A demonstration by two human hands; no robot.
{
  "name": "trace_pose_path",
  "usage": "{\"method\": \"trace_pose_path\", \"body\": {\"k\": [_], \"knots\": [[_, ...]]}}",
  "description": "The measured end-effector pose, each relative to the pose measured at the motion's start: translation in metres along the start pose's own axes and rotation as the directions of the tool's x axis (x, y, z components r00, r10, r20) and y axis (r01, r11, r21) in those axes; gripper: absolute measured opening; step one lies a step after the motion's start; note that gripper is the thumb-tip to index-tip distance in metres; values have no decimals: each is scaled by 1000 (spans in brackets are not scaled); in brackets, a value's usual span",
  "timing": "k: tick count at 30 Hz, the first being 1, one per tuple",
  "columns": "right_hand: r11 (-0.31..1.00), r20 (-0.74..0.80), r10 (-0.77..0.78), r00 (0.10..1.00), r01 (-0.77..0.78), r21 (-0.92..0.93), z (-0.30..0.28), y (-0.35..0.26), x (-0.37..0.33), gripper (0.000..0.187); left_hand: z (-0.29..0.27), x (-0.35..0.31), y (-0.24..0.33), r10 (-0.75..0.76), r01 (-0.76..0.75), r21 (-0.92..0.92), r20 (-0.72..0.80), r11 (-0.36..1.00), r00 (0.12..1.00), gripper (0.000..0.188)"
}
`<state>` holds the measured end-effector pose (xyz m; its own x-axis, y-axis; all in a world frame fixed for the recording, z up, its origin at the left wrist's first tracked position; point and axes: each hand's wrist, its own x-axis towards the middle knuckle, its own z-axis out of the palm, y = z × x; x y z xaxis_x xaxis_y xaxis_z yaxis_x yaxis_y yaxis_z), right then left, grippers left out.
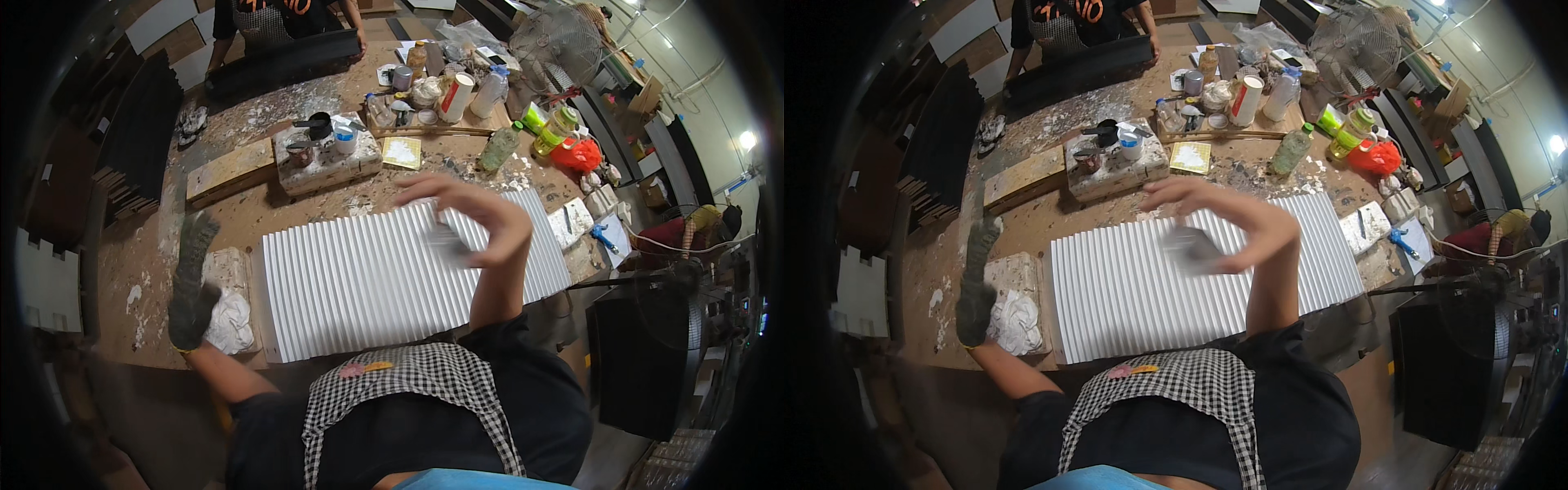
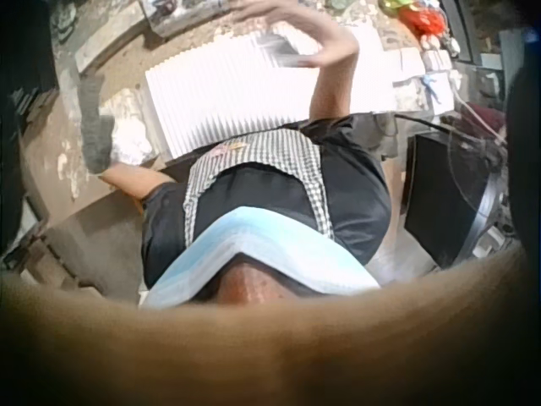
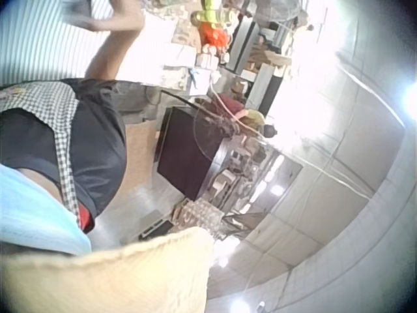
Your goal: The person sands a white corrugated metal sheet on a workbench using a sanding block. They repeatedly rub the surface, reposition the sheet, and continue sanding different sections while another person works nearby.
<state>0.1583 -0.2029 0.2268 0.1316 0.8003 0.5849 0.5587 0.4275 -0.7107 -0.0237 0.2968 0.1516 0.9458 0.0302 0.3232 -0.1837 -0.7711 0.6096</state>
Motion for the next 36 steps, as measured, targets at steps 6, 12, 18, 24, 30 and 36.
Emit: {"method": "trace_pose_path", "body": {"k": [6,12,18,24,30,36], "knots": [[628,-620,-297,726,638,446,-5,17,-32,55,7,95,150,632,-155,-814,-540,-559,556,78],[394,-791,610,46,849,353,9,91,-71,71,65,119,43,-511,-501,-811,-307,-301,803,99],[719,-918,395,19,615,322,8,73,-62,75,65,113,81,-585,-596,-723,-329,-349,741,101],[328,-706,190,682,-722,-609,18,45,-29,58,79,116,129,412,-408,263,42,874,910,92],[50,-614,72,786,-618,-785,38,-19,26,51,71,102,231,348,-456,732,311,506,884,86],[-160,-870,-35,491,-862,-480,28,-52,-26,44,34,65,208,104,-41,659,-58,751,993,70]]}}
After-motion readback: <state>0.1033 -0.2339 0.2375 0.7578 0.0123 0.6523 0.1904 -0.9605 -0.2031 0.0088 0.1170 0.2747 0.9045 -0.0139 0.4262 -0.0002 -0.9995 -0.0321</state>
